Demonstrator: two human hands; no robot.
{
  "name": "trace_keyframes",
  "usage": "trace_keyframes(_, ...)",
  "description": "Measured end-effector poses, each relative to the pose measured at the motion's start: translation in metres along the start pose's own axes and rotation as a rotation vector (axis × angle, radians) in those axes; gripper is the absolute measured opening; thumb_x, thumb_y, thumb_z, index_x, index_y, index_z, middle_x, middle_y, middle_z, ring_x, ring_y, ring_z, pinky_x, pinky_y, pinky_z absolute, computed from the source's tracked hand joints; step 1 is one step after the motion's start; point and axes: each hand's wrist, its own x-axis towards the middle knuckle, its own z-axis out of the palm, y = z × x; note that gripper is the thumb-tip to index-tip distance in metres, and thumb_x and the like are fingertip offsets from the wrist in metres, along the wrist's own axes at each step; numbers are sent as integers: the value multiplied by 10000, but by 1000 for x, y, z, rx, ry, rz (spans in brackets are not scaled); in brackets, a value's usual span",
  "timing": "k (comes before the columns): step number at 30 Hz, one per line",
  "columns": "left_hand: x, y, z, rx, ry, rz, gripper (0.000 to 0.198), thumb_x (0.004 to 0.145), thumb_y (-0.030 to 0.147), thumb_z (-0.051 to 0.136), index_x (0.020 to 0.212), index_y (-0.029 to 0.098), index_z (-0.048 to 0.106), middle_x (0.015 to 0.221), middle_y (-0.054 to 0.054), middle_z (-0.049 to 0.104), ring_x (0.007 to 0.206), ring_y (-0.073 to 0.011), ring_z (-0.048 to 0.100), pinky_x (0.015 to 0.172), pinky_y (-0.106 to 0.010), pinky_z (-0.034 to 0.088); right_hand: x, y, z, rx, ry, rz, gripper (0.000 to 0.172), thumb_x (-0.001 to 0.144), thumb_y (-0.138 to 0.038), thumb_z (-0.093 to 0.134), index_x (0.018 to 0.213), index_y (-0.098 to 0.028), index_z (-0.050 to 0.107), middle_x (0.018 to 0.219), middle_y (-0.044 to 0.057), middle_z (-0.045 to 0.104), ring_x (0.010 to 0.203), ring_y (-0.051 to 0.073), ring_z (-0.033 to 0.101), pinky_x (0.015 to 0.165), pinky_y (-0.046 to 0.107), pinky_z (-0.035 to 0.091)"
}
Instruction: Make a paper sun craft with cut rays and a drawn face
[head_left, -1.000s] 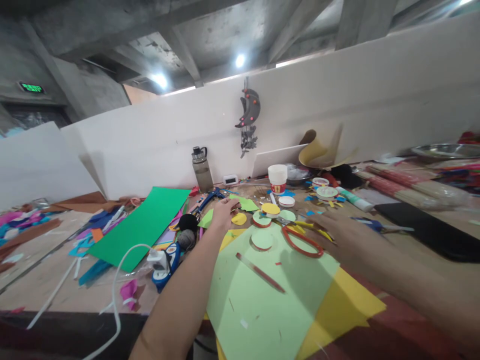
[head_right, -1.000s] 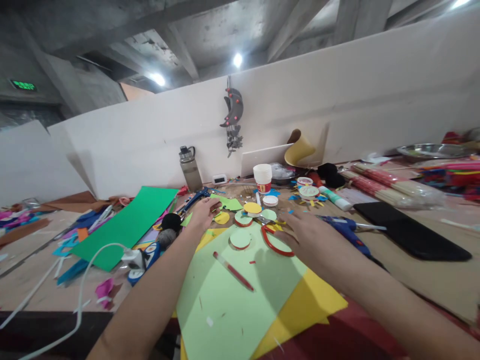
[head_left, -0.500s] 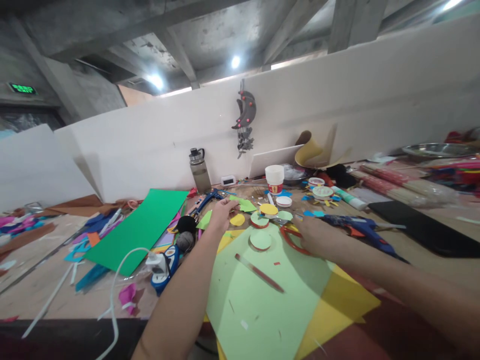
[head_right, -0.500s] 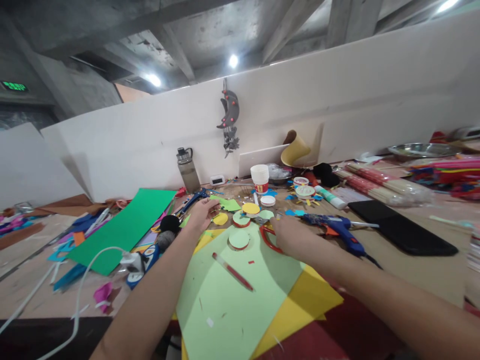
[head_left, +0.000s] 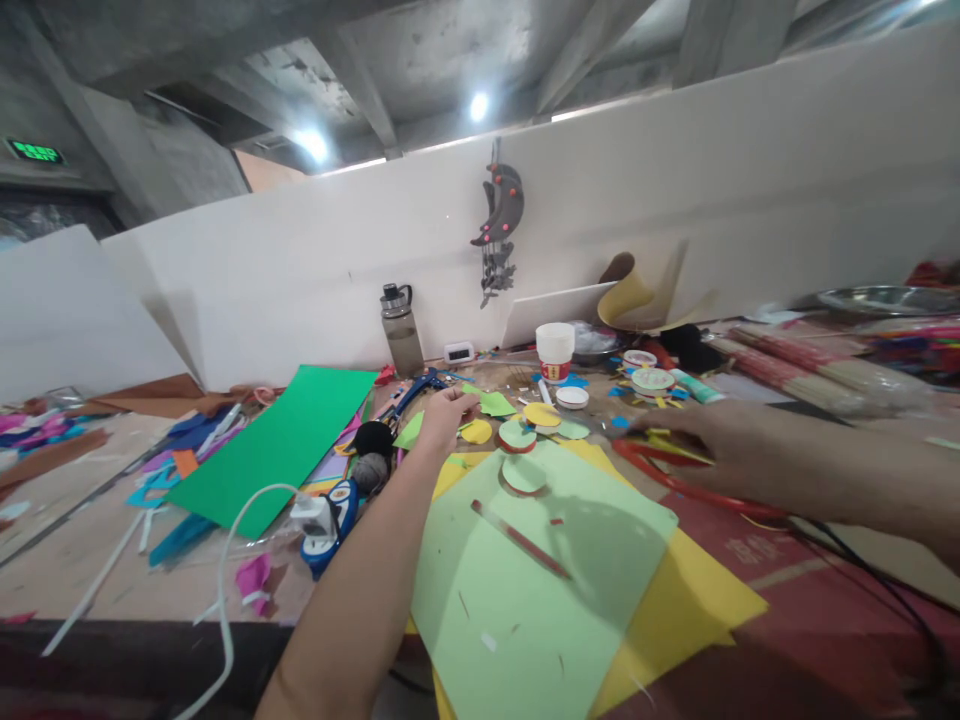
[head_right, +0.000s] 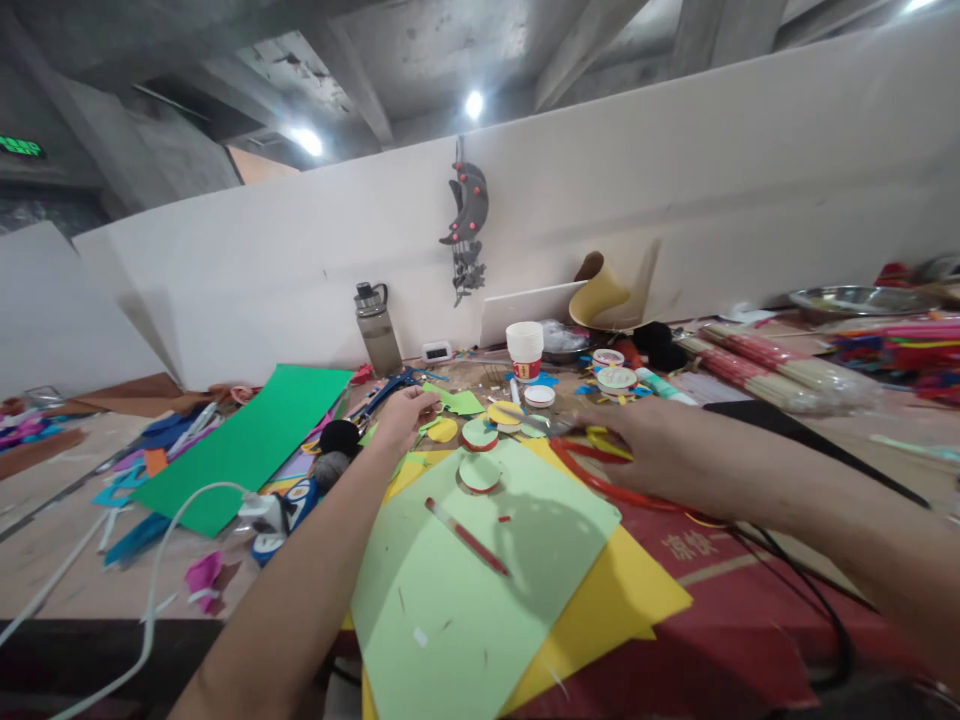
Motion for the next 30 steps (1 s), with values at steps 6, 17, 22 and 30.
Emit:
trace_keyframes(6,-6,5,6,14,-96,-10,273,548,265,772,581,144,530,541,3,569,517,-83,513,564,-228,398,16,-38,18,668,236,-84,608,671,-316,690,1243,-318,482,966,50,664,690,177,613,508,267,497)
trace_keyframes(17,-6,7,2,-153,-191,-117,294,545,220,798,642,136,534,560,22,561,523,-63,527,555,-200,425,63,-49,63,1300,481,-40,237,694,-150,522,905,-233,451,683,-59,532,386,62,428,363,222,340)
trace_keyframes(22,-5,0,5,-92,-191,-128,282,546,242,794,619,133,544,530,14,567,490,-59,504,527,-195,416,66,-25,82,1236,375,53,311,679,-172,554,954,-248,431,847,-18,564,626,111,546,554,262,449)
trace_keyframes(30,-6,0,7,-24,-195,-142,285,544,263,792,603,143,540,530,10,577,463,-59,487,515,-203,412,62,-31,77,1110,300,46,400,714,-249,570,1074,-265,397,859,-15,556,556,99,495,506,258,414)
